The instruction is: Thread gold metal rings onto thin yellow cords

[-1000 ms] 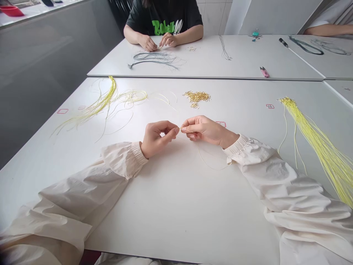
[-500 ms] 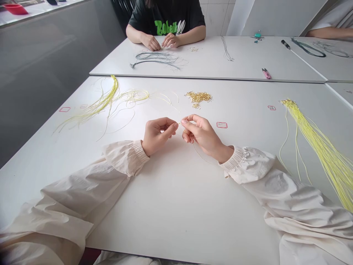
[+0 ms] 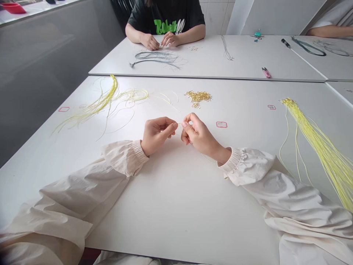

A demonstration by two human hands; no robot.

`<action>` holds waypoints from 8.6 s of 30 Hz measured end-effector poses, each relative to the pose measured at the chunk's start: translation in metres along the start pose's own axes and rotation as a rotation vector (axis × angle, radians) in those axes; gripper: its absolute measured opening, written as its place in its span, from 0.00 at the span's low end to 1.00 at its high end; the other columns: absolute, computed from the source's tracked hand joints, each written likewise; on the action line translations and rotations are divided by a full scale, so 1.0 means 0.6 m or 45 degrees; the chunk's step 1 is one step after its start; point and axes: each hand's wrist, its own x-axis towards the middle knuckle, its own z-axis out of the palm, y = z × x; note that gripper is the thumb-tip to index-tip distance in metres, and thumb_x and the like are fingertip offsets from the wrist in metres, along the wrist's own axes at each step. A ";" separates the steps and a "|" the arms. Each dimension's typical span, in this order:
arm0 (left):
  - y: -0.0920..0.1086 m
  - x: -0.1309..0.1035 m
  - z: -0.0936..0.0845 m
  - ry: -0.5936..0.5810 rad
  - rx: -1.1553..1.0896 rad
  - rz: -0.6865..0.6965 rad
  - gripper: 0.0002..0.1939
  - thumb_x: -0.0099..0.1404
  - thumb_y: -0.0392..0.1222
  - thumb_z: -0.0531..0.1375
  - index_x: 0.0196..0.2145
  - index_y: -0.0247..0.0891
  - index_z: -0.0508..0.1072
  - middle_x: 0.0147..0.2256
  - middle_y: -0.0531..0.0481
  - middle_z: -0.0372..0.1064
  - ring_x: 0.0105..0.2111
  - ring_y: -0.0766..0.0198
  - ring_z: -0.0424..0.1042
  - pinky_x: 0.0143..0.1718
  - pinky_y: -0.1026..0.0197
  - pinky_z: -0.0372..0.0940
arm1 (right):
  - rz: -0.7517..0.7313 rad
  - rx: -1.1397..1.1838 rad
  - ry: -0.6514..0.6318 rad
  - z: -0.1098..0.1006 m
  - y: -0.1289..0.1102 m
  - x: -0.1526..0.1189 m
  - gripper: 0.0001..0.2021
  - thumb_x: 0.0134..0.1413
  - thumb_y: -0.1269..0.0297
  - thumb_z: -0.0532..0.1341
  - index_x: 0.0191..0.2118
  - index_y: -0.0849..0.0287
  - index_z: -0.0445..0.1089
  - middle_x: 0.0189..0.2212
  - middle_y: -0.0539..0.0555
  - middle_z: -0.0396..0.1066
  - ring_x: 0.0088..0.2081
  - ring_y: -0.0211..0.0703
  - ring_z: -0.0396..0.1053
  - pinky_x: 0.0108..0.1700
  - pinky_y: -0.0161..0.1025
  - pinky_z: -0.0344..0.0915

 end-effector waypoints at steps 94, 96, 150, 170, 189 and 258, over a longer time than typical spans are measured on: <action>0.005 -0.005 0.007 -0.048 -0.234 -0.195 0.11 0.61 0.44 0.65 0.25 0.33 0.75 0.20 0.52 0.67 0.18 0.73 0.62 0.20 0.68 0.59 | -0.184 -0.033 -0.003 -0.011 0.020 -0.006 0.08 0.66 0.57 0.57 0.42 0.55 0.60 0.17 0.42 0.51 0.19 0.33 0.46 0.23 0.33 0.45; 0.004 -0.005 0.007 -0.050 -0.203 -0.185 0.12 0.61 0.44 0.64 0.25 0.33 0.75 0.20 0.52 0.67 0.18 0.72 0.62 0.20 0.68 0.59 | -0.179 -0.032 0.014 -0.010 0.019 -0.006 0.09 0.65 0.56 0.57 0.41 0.55 0.60 0.16 0.42 0.51 0.19 0.33 0.46 0.22 0.33 0.43; 0.006 -0.003 0.006 -0.062 0.094 -0.013 0.11 0.62 0.43 0.61 0.25 0.33 0.74 0.19 0.52 0.68 0.20 0.70 0.65 0.22 0.67 0.59 | -0.790 -0.788 0.276 -0.012 0.007 -0.008 0.06 0.57 0.72 0.58 0.31 0.56 0.68 0.23 0.50 0.64 0.27 0.39 0.60 0.30 0.38 0.58; -0.001 -0.018 0.004 -0.264 0.136 0.161 0.11 0.65 0.41 0.60 0.27 0.33 0.74 0.21 0.51 0.69 0.20 0.70 0.64 0.23 0.66 0.60 | -0.045 -0.163 -0.105 -0.051 -0.023 0.011 0.09 0.53 0.60 0.66 0.27 0.60 0.74 0.25 0.52 0.66 0.28 0.36 0.59 0.30 0.38 0.57; -0.002 -0.010 0.007 -0.020 -0.028 0.049 0.11 0.63 0.42 0.62 0.26 0.33 0.74 0.20 0.53 0.67 0.19 0.72 0.64 0.21 0.69 0.60 | 0.245 0.318 -0.236 -0.039 -0.010 0.007 0.06 0.59 0.66 0.64 0.32 0.63 0.70 0.21 0.49 0.61 0.25 0.33 0.58 0.30 0.34 0.55; 0.003 -0.005 0.007 -0.078 -0.372 -0.324 0.11 0.58 0.44 0.66 0.24 0.34 0.74 0.19 0.53 0.65 0.18 0.72 0.59 0.20 0.67 0.56 | -0.323 -0.379 -0.009 -0.021 0.017 -0.007 0.12 0.66 0.51 0.54 0.41 0.54 0.60 0.19 0.45 0.53 0.21 0.36 0.50 0.25 0.35 0.47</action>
